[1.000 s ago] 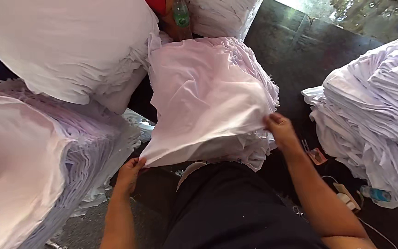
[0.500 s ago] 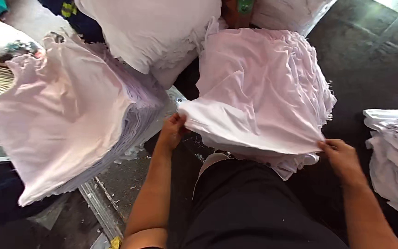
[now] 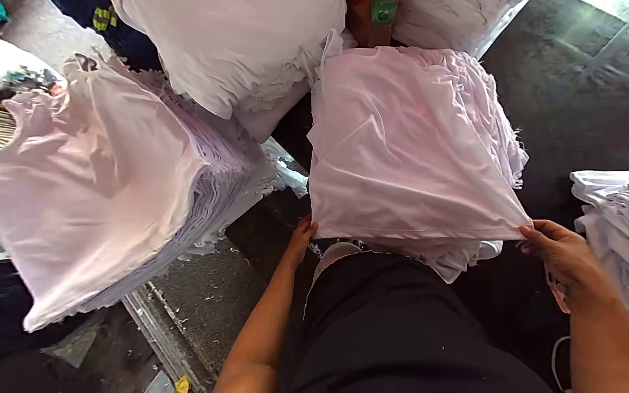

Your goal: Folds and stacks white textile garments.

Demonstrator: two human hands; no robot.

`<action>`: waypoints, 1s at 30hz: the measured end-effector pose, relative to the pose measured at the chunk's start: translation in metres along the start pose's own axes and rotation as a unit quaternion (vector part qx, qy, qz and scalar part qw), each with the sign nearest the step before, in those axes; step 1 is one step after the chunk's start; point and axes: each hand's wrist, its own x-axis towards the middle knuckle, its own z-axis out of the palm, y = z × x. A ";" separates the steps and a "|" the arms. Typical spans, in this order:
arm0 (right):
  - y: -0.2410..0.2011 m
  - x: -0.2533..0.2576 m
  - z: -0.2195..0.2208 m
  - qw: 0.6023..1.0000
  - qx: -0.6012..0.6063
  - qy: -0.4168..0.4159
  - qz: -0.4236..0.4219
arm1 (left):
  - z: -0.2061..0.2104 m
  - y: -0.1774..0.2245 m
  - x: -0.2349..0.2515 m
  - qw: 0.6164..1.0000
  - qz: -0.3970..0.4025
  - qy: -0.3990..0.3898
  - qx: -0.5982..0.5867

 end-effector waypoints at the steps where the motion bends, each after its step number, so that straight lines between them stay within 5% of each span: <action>1: -0.003 -0.001 0.003 1.000 -0.004 0.008 0.015 | 0.001 -0.004 0.005 1.000 -0.008 -0.011 -0.015; 11: 0.012 0.003 -0.014 1.000 0.002 0.022 -0.020 | 0.001 0.005 -0.049 0.998 -0.031 -0.011 -0.050; 15: -0.020 0.009 -0.020 0.997 -0.043 -0.005 -0.057 | -0.002 0.060 -0.063 0.997 -0.050 0.048 0.013; 19: -0.085 0.012 -0.043 0.983 -0.005 0.021 -0.184 | -0.040 0.155 -0.060 0.986 0.148 0.077 0.017; 23: -0.132 0.018 -0.030 0.928 0.149 0.074 -0.333 | -0.062 0.218 -0.051 0.924 0.365 0.034 -0.106; 25: -0.118 0.021 -0.015 0.946 0.047 0.095 -0.305 | -0.053 0.210 -0.035 0.951 0.297 0.073 -0.033; 27: -0.083 0.027 -0.001 0.971 -0.105 0.062 -0.208 | -0.046 0.170 -0.005 0.979 0.131 0.114 0.106; 30: -0.015 0.057 0.017 0.973 -0.215 0.008 -0.077 | -0.036 0.099 0.026 0.973 -0.034 0.105 0.200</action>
